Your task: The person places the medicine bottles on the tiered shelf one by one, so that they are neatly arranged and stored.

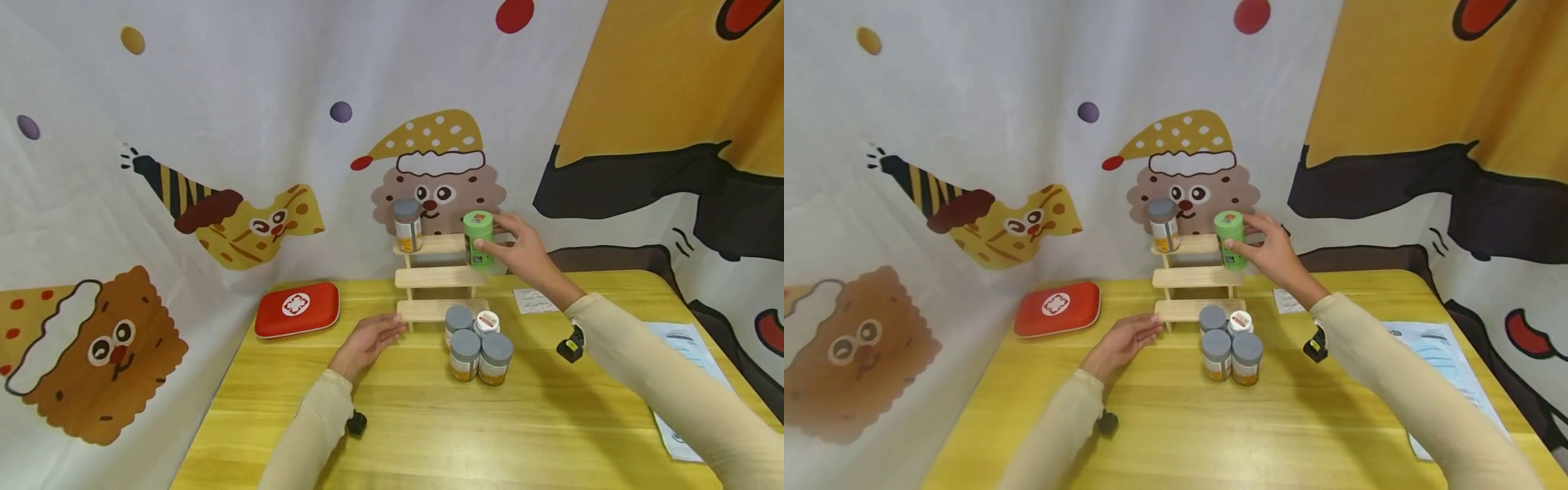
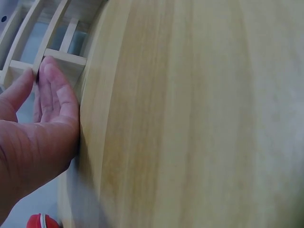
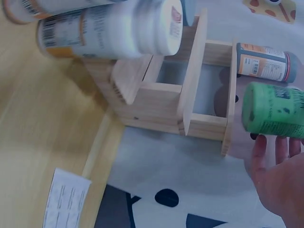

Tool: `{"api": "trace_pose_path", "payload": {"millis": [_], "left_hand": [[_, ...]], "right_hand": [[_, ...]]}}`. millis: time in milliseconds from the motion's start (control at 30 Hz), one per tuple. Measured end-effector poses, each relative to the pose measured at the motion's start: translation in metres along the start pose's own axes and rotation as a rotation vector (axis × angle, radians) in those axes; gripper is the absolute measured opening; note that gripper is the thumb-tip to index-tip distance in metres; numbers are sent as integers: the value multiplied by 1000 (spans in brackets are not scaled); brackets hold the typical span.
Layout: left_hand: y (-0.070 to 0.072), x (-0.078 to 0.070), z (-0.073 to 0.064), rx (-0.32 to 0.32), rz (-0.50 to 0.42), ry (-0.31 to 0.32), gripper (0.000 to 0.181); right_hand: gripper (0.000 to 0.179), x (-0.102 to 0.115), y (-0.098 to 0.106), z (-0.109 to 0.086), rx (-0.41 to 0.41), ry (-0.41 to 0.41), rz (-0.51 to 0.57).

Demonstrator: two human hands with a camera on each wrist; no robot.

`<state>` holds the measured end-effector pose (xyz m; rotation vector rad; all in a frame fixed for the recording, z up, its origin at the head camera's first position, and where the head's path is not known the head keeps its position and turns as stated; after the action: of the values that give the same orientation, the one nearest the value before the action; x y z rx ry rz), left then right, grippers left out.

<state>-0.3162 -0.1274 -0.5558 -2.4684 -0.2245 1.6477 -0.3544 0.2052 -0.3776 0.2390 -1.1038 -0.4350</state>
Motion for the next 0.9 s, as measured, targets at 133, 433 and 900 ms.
{"api": "trace_pose_path", "payload": {"millis": [133,433,900], "left_hand": [[2,0,-1,-1,-4,5,42],[3,0,-2,-5,-15,17,42],[1,1,1,-11,-16,3,44]], "right_hand": [[58,1,-11,8,-22,-8,53],[50,1,-36,27,-69,24,192],[57,8,-67,40,-49,22,194]]}}
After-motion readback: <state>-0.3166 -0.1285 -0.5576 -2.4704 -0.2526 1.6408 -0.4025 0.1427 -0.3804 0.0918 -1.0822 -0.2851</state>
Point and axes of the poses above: each hand's wrist, its own z-axis towards the middle knuckle, its own y-axis out of the back of the hand, x = y × z, the point moved 3 cm from there along z, towards the middle knuckle, and after that the axes turned 12 degrees about -x, right-handed, at the moved point
